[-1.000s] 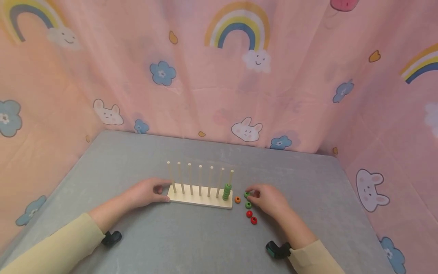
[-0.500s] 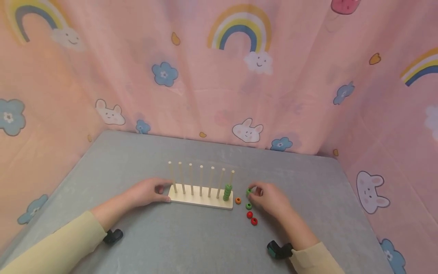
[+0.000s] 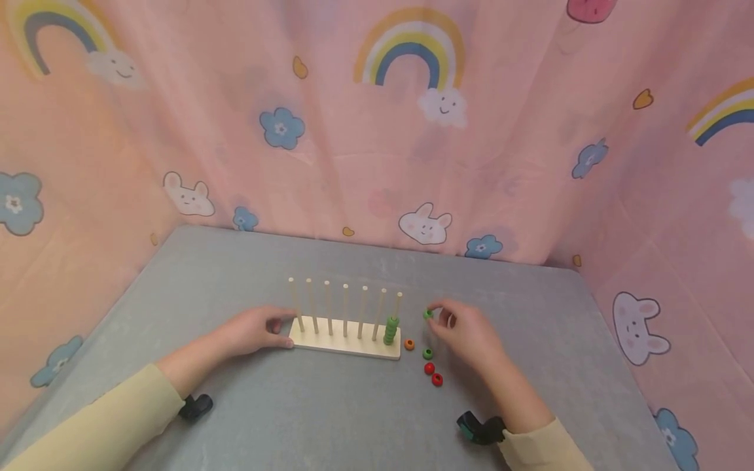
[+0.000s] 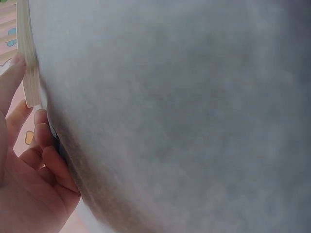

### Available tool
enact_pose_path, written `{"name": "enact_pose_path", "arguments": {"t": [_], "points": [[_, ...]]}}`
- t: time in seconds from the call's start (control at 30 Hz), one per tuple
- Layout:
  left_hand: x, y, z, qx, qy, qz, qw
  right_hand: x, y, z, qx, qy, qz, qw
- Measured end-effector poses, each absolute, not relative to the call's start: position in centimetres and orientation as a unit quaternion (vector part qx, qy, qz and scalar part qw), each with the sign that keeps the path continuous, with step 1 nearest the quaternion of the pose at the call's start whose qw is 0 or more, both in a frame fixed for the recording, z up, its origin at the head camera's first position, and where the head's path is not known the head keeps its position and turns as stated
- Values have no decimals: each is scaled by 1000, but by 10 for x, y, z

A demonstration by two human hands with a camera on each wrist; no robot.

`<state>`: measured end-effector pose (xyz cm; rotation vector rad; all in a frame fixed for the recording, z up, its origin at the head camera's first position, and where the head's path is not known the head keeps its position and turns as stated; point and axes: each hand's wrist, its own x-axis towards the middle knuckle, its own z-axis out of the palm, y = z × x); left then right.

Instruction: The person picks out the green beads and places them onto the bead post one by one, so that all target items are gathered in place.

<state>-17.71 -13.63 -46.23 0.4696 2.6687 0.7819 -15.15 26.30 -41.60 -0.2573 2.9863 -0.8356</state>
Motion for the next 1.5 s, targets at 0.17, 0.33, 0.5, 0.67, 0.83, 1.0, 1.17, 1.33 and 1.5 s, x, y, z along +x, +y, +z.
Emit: {"name": "enact_pose_path", "arguments": {"t": [0.17, 0.33, 0.5, 0.67, 0.83, 1.0, 1.17, 1.33, 1.5], "points": [[-177, -137, -462, 163, 933, 277, 164, -148, 259, -405, -107, 953, -283, -35], [-178, -137, -462, 169, 932, 276, 161, -143, 253, -390, -118, 941, -309, -73], [-178, -138, -461, 171, 931, 280, 162, -140, 244, -377, -126, 929, -328, -116], [-177, -138, -461, 166, 929, 287, 165, -135, 234, -363, -148, 920, -333, -145], [-177, -138, -463, 169, 929, 285, 162, -131, 229, -356, -152, 918, -339, -138], [-178, -138, -464, 174, 931, 280, 158, -131, 227, -354, -135, 922, -345, -113], [-178, -138, -464, 175, 930, 282, 160, -133, 225, -355, -133, 920, -356, -94], [-178, -138, -462, 174, 929, 285, 162, -135, 221, -356, -148, 919, -353, -89], [-178, -138, -463, 176, 929, 283, 162, -137, 219, -358, -154, 922, -345, -85]]}}
